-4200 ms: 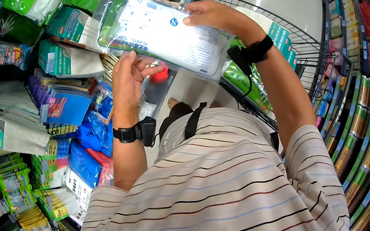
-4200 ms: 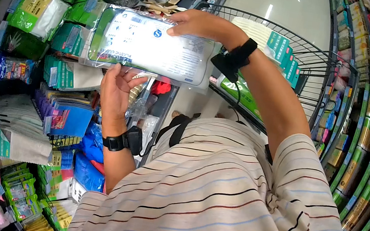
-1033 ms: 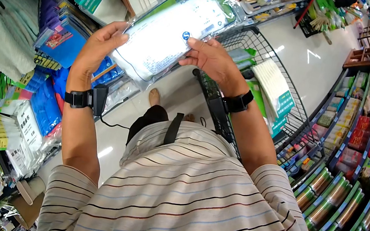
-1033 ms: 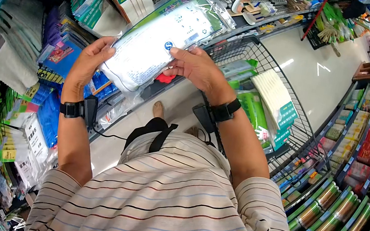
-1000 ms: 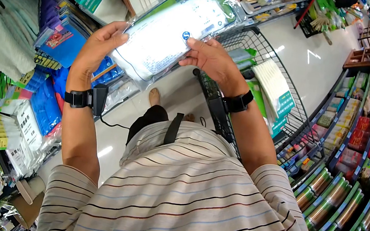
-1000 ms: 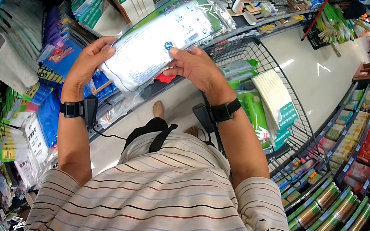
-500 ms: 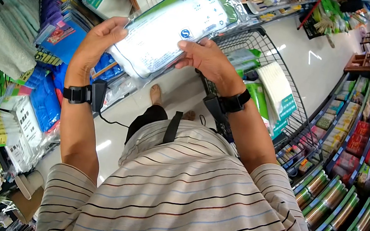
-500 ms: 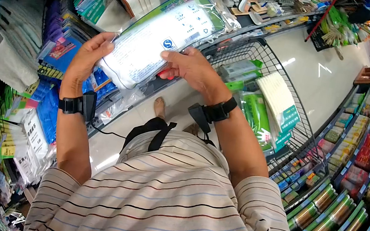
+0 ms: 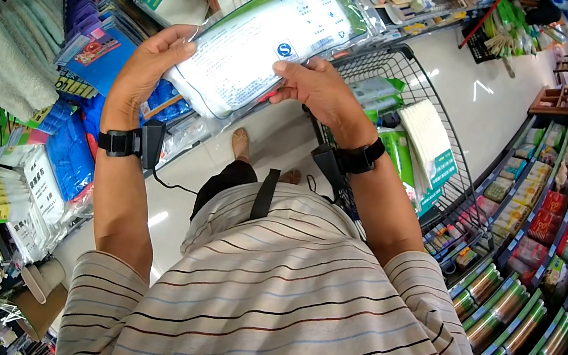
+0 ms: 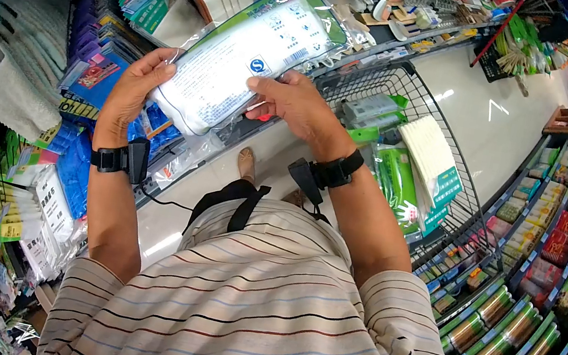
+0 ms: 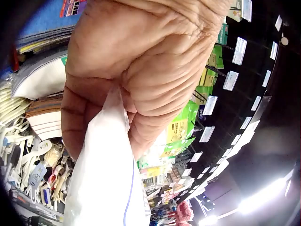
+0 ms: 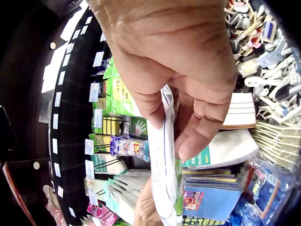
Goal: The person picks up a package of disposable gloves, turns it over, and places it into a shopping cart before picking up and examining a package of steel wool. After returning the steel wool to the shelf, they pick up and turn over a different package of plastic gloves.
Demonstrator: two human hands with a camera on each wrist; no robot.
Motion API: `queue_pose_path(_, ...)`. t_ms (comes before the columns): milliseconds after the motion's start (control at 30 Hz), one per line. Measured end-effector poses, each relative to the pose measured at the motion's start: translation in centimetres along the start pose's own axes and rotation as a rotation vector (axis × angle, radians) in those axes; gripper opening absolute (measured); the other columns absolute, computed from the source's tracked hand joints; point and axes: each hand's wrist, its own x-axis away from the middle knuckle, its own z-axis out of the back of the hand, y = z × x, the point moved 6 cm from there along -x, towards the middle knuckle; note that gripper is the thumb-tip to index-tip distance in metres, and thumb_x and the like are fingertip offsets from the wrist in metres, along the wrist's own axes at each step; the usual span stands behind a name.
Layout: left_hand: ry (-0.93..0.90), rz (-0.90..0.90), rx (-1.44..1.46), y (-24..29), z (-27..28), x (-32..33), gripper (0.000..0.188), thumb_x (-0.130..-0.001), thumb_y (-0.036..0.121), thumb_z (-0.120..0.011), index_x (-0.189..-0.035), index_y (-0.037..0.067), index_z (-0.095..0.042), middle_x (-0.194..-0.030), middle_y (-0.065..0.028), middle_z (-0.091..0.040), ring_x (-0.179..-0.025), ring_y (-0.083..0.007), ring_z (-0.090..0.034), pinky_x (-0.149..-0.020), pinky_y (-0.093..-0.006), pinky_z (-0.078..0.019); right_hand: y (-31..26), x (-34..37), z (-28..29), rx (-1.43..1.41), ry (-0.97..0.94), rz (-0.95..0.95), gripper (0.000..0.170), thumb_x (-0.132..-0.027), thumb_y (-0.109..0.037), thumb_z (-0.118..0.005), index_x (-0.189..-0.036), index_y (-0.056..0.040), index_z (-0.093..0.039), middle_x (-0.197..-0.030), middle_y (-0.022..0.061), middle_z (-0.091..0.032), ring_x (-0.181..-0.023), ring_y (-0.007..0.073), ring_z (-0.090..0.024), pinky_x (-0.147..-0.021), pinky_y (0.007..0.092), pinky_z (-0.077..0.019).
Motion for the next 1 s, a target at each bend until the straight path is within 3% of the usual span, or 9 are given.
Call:
queue_pose_path(733,-0.037,0.029,-0.096,0.9,2.3,-0.2,0.044,-0.094,0.024,-0.068,-0.129,-0.001,-0.059,-0.112,-0.005,-0.067,-0.102,-0.0103,-0.06,-0.092,-0.0239,-0.045,-0.4,-1.6,-1.9,0.04,-0.057,0.007,0.037,-0.087,-0.017,-0.076,-0.112,0.006,-0.06,-0.098,0.0118,-0.068,-0.08,0.0215,-0.069,-0.067,0.0297,-0.0571)
queue_pose_path(833,-0.077,0.028,-0.125,1.6,2.1,-0.3,0.045,-0.094,0.025,-0.069,-0.129,-0.001,-0.059,-0.111,-0.0041,-0.066,-0.101,-0.0095,-0.059,-0.091,-0.0233,-0.0449,-0.6,-1.6,-1.9,0.129,-0.019,0.018,0.038,-0.091,-0.017,-0.071,-0.115,0.0104,-0.06,-0.106,0.0175,-0.068,-0.079,0.0235,-0.07,-0.069,0.0335,-0.0594)
queue_pose_path(933,-0.101,0.055,-0.142,2.7,1.0,-0.6,0.045,-0.094,0.025,-0.069,-0.129,-0.001,-0.059,-0.109,-0.0024,-0.066,-0.098,-0.0083,-0.058,-0.087,-0.0228,-0.0453,0.0,-2.6,-1.9,0.193,-0.087,0.024,0.039,-0.088,-0.018,-0.074,-0.11,0.0115,-0.063,-0.1,0.0166,-0.069,-0.075,0.0222,-0.069,-0.068,0.0314,-0.0584)
queue_pose_path(1000,-0.128,0.101,-0.134,3.0,0.4,-1.0,0.045,-0.094,0.025,-0.069,-0.128,-0.001,-0.059,-0.107,-0.0013,-0.065,-0.096,-0.0076,-0.058,-0.084,-0.0226,-0.0457,-0.8,-1.8,-3.1,0.272,-0.14,-0.005,0.037,-0.086,-0.021,-0.076,-0.108,0.0068,-0.066,-0.095,0.0122,-0.069,-0.072,0.0187,-0.068,-0.066,0.0284,-0.056)
